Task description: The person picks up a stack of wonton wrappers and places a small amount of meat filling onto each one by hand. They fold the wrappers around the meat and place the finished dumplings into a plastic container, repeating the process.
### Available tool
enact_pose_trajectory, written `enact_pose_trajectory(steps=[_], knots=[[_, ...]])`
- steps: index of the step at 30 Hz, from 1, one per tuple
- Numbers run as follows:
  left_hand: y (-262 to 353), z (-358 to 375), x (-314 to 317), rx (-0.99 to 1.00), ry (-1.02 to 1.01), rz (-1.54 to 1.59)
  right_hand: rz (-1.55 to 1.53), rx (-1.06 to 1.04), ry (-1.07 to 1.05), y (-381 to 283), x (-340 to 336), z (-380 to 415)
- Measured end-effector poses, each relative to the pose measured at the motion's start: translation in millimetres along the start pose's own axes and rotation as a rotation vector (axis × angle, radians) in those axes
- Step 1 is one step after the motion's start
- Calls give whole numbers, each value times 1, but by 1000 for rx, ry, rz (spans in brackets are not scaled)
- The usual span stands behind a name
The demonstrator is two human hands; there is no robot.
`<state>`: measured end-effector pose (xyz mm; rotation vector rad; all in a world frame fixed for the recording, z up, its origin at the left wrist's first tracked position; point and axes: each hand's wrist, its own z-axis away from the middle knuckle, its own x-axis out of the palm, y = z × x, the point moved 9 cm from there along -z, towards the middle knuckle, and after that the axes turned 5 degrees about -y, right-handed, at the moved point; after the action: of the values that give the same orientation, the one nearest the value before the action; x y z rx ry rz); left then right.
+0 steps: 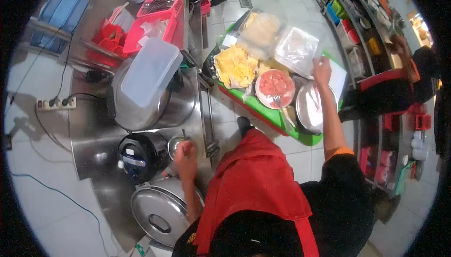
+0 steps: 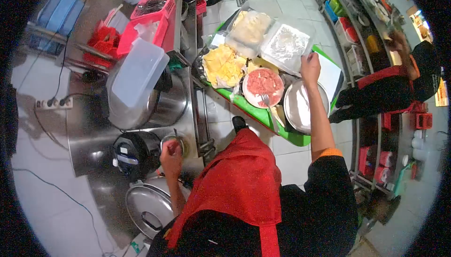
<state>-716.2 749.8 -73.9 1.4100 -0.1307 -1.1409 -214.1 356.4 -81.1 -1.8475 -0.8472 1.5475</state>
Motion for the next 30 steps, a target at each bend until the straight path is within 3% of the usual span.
enact_pose_trajectory(steps=[4, 5, 8, 9, 11, 12, 14, 16, 19, 22, 24, 26, 28, 30], knots=[[26, -67, 67, 17, -225, 35, 73, 24, -12, 23, 14, -24], [37, -83, 83, 40, -283, 35, 25, 175, -124, 16, 16, -16], [48, -137, 131, 163, -377, 53, -74, 189, -146, -4, 10, 1], [61, -155, 144, 192, -390, 55, 46, 97, -157, -1, 5, 1], [97, -190, 157, 293, -319, -67, 124, -55, -15, -37, -21, 23], [109, -207, 166, 371, -286, -74, 18, 69, -13, -38, -27, 37], [130, -240, 188, 453, -261, -85, 14, 24, 10, -74, -36, 70], [172, -245, 204, 811, -120, -190, 64, 25, -79, -93, -29, 99], [171, -261, 231, 818, -120, -339, -64, 74, -203, -106, -1, 141], [154, -281, 237, 847, -195, -293, -130, 198, -350, -107, 34, 167], [141, -297, 234, 805, -261, -238, -91, 89, -407, -118, 56, 170], [129, -305, 228, 756, -321, -187, -101, 111, -471, -128, 76, 168], [104, -316, 209, 362, -337, -29, -112, 127, -537, -139, 100, 161], [91, -314, 194, 261, -309, 126, -111, 116, -649, -146, 129, 155]])
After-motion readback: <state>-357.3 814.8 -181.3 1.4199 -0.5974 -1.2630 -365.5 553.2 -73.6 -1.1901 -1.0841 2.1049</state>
